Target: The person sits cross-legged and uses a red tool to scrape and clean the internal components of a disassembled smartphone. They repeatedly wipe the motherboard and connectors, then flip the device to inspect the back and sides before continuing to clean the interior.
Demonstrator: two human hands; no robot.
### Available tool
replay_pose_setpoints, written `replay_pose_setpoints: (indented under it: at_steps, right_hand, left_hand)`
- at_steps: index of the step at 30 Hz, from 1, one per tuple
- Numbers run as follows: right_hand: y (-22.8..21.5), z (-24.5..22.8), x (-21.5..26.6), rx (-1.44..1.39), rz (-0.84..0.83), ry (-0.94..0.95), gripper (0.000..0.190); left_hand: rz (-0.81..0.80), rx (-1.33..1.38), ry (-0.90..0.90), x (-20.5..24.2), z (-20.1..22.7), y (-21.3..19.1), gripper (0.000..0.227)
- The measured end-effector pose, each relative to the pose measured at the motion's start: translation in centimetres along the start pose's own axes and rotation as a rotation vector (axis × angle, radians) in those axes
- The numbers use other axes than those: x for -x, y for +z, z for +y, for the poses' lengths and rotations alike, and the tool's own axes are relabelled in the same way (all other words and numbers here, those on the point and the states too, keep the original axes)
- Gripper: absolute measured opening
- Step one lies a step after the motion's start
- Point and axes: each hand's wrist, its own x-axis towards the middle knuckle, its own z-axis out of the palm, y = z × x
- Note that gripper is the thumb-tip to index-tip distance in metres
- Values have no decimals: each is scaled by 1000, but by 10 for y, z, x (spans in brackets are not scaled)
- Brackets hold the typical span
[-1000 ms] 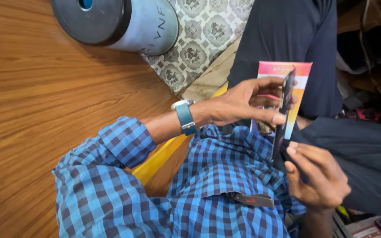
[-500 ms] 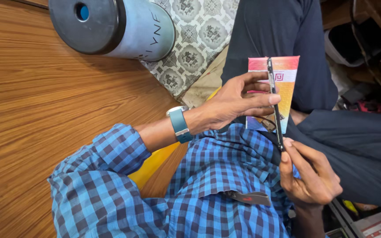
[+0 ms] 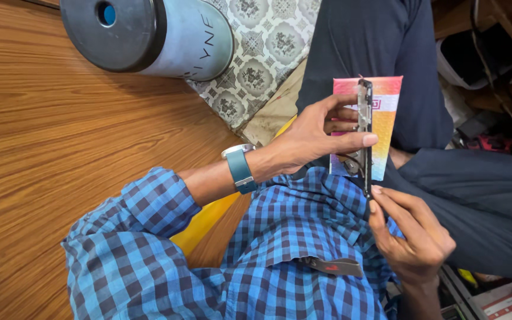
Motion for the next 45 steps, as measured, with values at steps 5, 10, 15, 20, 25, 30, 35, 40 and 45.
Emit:
replay_pose_setpoints:
  at_steps: [5,10,15,20,25,30,35,40,45]
  right_hand:
    - [1,-3,-5,-26,-7,-8,22]
    - [1,-3,-5,-23,-14,-20,23]
    - [4,2,0,-7,3,-25,22]
    - [16,14,12,-199,60,-5,42]
    - [24,16,18,-209,104,48,55]
    - [24,14,17,-241,113,52,56]
    - [23,20,18,-258,105,29,55]
    - [24,19,18,-307,100,29,52]
    - [17,16,15,-437,29,163,43]
  left_hand:
    - [-5,-54,20,0,1,0,96]
    - [-12,-66,35,-1,-2,-3,97]
    - [-6,-65,26,-1,-2,-4,97]
    - [17,-25,25,0,1,0,93]
    - [33,30,-2,0,5,5,86]
    - [63,-37,9,-2,3,3,87]
    - [71,-72,3,-7,-2,0,90]
    - [51,3,-21,-6,0,-1,95]
    - [26,-46,1,-1,-1,0,94]
